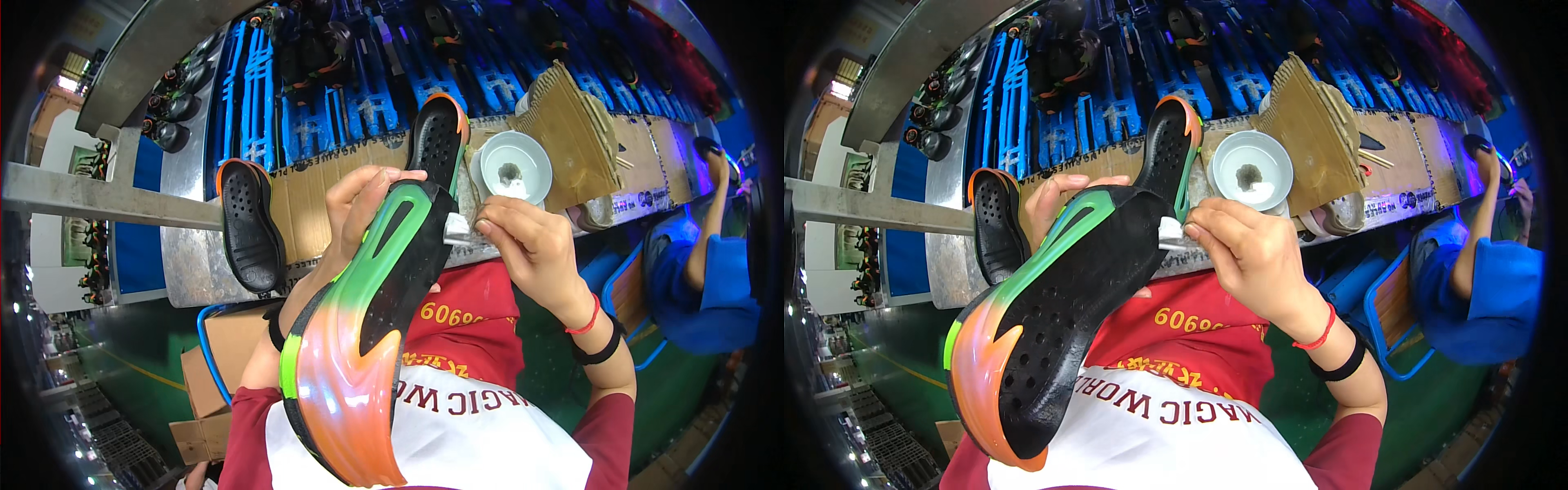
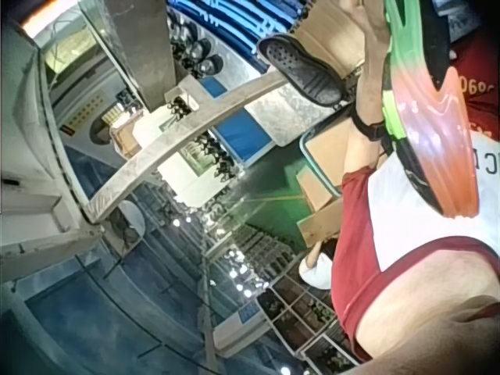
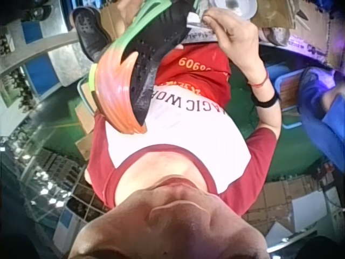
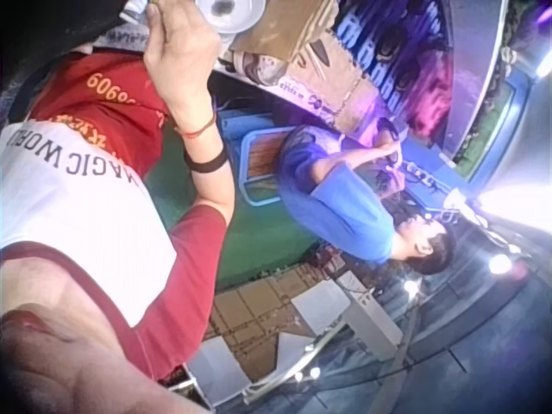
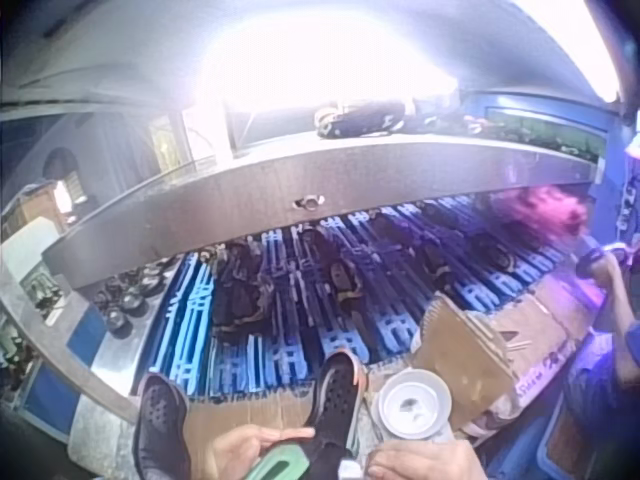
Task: The person picks up a shoe sole, dips a small tool into a bowl of liquid, and applies it to the side of the sole before placing it on a conveyor belt. They repeat this process multiple times with different shoe soles.
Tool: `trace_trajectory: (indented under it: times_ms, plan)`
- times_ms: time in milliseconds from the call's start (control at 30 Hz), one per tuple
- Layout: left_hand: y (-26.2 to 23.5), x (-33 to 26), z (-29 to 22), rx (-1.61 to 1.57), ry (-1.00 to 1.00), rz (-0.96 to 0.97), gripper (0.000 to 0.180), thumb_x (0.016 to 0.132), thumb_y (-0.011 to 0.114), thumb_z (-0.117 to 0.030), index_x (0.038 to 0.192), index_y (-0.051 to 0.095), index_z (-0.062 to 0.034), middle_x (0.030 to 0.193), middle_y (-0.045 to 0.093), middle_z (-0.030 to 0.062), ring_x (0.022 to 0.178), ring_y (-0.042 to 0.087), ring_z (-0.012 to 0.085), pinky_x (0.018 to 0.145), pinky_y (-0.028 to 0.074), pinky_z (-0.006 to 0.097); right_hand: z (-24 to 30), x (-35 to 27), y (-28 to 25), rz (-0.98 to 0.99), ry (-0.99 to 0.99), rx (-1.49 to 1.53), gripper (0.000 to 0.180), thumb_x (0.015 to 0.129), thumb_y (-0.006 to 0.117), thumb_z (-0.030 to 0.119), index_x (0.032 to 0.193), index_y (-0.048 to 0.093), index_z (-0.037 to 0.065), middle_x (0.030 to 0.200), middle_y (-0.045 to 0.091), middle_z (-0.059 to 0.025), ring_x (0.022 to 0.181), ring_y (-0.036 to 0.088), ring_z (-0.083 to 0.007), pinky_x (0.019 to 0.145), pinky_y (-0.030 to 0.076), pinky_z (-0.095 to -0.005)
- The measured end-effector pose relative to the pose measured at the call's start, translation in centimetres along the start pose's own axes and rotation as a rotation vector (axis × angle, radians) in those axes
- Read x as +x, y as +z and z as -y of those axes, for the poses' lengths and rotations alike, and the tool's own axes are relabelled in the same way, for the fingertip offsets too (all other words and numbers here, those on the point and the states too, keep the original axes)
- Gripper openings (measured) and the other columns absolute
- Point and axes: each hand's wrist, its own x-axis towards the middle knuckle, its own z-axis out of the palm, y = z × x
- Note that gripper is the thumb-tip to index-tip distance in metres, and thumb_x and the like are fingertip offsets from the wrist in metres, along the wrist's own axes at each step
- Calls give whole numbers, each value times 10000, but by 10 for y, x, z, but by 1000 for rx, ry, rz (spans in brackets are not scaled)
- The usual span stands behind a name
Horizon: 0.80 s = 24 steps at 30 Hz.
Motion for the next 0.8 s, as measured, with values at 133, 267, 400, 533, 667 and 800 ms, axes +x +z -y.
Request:
trace_trajectory:
  times_ms: [133, 267, 400, 533, 667, 800]
  plan:
    - [4, -4, -3, -25, -7, -53, 1205, 557, 919, -398, 1460, 224, -7, 1207, 428, 200, 1025, 616, 324, 814, 523, 352, 1, 1, 0, -53, -132, -273, 134, 769, 714, 53, 888, 655, 40, 890, 668, -104, 648, 648, -272, 530, 503, -344]
    - [-22, 24, -32, 109, -198, 306, 1442, 482, 948, -417, 1483, -5, -3, 1230, 543, 189, 1160, 547, 292, 1028, 356, 449, 0, 4, -1, -92, -195, -313, 147, 757, 720, 43, 885, 647, 35, 894, 667, -105, 631, 645, -266, 524, 499, -337]
    - [-33, 21, -44, 208, -326, 453, 1405, 496, 949, -394, 1483, 31, 4, 1236, 551, 173, 1182, 531, 277, 1047, 347, 442, 1, 3, -4, -128, -202, -283, 164, 742, 726, 12, 885, 647, 23, 898, 669, -117, 641, 648, -266, 535, 499, -328]
    - [-35, 10, -41, -49, -499, 319, 1196, 591, 921, -301, 1485, 181, -13, 1372, 429, 188, 1243, 476, 304, 1037, 408, 460, 5, 5, -9, -170, -132, -137, 153, 740, 715, -29, 877, 655, 6, 910, 672, -128, 663, 656, -265, 564, 511, -315]
    - [-25, 6, -36, -473, -706, 8, 1301, 665, 877, -194, 1494, -118, -64, 1502, 218, 194, 1280, 455, 303, 929, 527, 390, 9, 10, -8, -189, -112, -71, 140, 745, 707, -39, 869, 658, 3, 905, 671, -132, 661, 656, -265, 571, 514, -307]
    - [-19, 5, -37, -509, -732, -48, 1284, 663, 879, -228, 1500, -79, -54, 1486, 248, 222, 1237, 500, 308, 904, 541, 395, 13, 18, -2, -195, -158, -68, 149, 743, 713, -30, 875, 659, 12, 891, 670, -113, 661, 657, -255, 562, 512, -301]
